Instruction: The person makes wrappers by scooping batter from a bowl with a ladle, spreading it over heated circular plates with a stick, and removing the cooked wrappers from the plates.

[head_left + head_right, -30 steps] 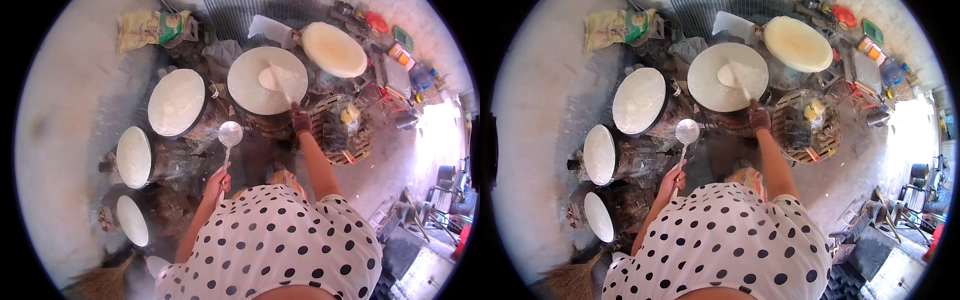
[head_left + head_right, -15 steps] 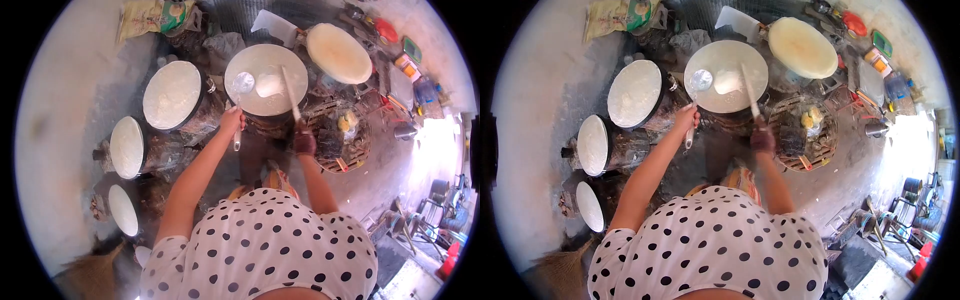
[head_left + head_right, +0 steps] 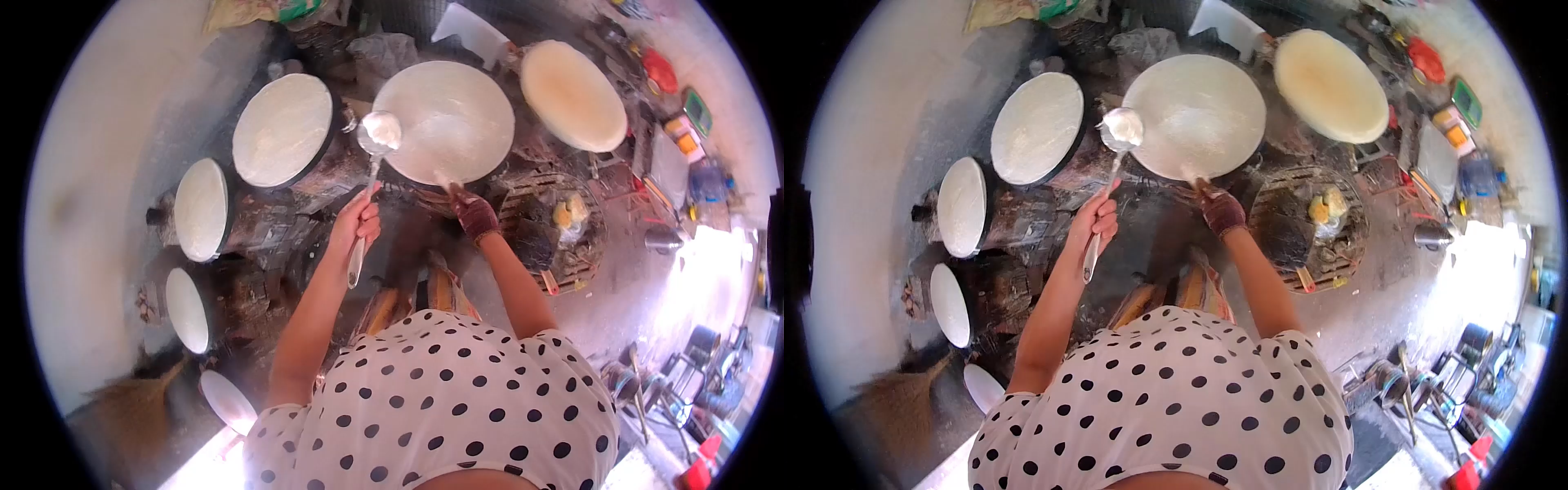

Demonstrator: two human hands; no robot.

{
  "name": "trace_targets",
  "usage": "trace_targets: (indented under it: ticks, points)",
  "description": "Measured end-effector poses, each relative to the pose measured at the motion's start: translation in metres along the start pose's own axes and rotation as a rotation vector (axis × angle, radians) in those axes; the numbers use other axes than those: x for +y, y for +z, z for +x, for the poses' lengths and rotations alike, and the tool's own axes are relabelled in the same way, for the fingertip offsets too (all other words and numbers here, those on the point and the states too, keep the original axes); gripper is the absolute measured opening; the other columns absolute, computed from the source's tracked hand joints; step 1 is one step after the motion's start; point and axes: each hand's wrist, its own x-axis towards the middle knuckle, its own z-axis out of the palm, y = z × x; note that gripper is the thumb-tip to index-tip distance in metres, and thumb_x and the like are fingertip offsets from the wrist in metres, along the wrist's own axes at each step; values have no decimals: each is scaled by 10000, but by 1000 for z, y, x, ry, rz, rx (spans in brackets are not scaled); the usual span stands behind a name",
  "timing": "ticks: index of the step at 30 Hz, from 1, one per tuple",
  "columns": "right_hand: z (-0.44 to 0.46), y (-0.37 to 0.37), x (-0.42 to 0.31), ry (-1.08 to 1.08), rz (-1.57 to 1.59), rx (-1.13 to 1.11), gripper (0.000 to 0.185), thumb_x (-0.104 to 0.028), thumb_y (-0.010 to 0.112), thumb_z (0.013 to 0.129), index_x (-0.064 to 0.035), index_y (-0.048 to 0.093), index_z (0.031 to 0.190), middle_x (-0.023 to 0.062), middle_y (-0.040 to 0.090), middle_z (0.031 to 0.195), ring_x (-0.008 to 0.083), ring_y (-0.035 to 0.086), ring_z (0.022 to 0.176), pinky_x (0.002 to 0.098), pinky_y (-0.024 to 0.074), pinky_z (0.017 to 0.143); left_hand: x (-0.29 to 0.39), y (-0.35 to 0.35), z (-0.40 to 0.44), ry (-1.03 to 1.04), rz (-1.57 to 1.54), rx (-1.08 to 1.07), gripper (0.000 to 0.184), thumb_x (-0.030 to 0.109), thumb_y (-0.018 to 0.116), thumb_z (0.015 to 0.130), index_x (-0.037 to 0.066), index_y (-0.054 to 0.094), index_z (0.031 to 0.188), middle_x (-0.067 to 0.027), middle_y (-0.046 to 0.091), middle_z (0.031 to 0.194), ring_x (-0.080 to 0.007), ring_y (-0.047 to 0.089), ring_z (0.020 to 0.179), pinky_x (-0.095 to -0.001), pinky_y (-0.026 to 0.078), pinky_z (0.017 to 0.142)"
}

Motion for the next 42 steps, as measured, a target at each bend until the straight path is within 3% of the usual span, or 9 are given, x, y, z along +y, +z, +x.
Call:
trace_targets:
  ticks: [12,17,19,23,27,30,34,37,42]
  points:
    - [-14,6,0,-240,-613,274,415,-244,495,906,-211,458,1318,81,593,1198,266,623,933,391,522,739,-34,-114,-197,30,-45,321,367,238,427,979,73,420,1307,56,359,628,-44,341,451,-221,326,426]
    - [47,18,-19,-112,-1086,29,412,-235,462,928,-54,484,1298,117,504,1325,189,513,1192,292,447,944,-65,-177,-299,145,-407,337,337,230,402,989,74,429,1286,68,332,622,-40,320,461,-212,308,438]
    - [45,5,-122,422,-69,126,387,-162,470,913,5,507,1261,145,554,1260,253,582,1098,292,454,932,-85,-204,-332,198,-659,266,317,224,389,992,83,441,1270,79,313,622,-31,298,457,-206,296,436]
    - [38,92,-171,-347,102,75,373,-309,543,896,-90,602,1193,162,604,1177,282,590,1073,338,464,866,-117,-231,-401,530,-689,318,328,211,387,987,112,432,1296,82,254,584,-30,252,409,-206,260,386]
    - [13,163,-301,101,-182,-271,412,-300,575,873,-124,566,1246,161,638,1111,282,626,994,377,468,814,-104,-197,-473,640,-107,926,390,172,372,988,105,389,1372,33,325,555,-65,305,379,-211,280,344]
    - [-18,231,-395,142,615,-541,433,-354,670,814,-105,618,1164,11,523,555,88,418,376,279,305,341,-98,-227,-479,734,-446,897,377,215,365,999,115,390,1362,49,339,568,-54,323,384,-197,280,347]
    - [-38,306,-484,86,423,-870,196,-260,618,828,-117,596,961,-11,435,538,111,388,344,260,305,318,-115,-308,-499,1024,-1379,204,254,191,386,986,130,468,1219,68,377,576,-29,337,382,-180,265,349]
    - [-69,337,-555,-76,494,-1080,183,-277,596,867,-102,571,819,12,486,517,110,435,339,280,309,298,-91,-278,-562,1040,-581,1133,270,176,420,968,118,499,1219,64,398,585,-37,331,398,-177,276,361]
    - [-107,398,-622,-256,306,-1189,209,-241,584,893,-95,629,1035,-17,476,542,85,425,365,263,297,321,-74,-359,-622,989,-860,1083,168,154,429,962,104,481,1114,49,407,597,-57,370,417,-201,296,363]
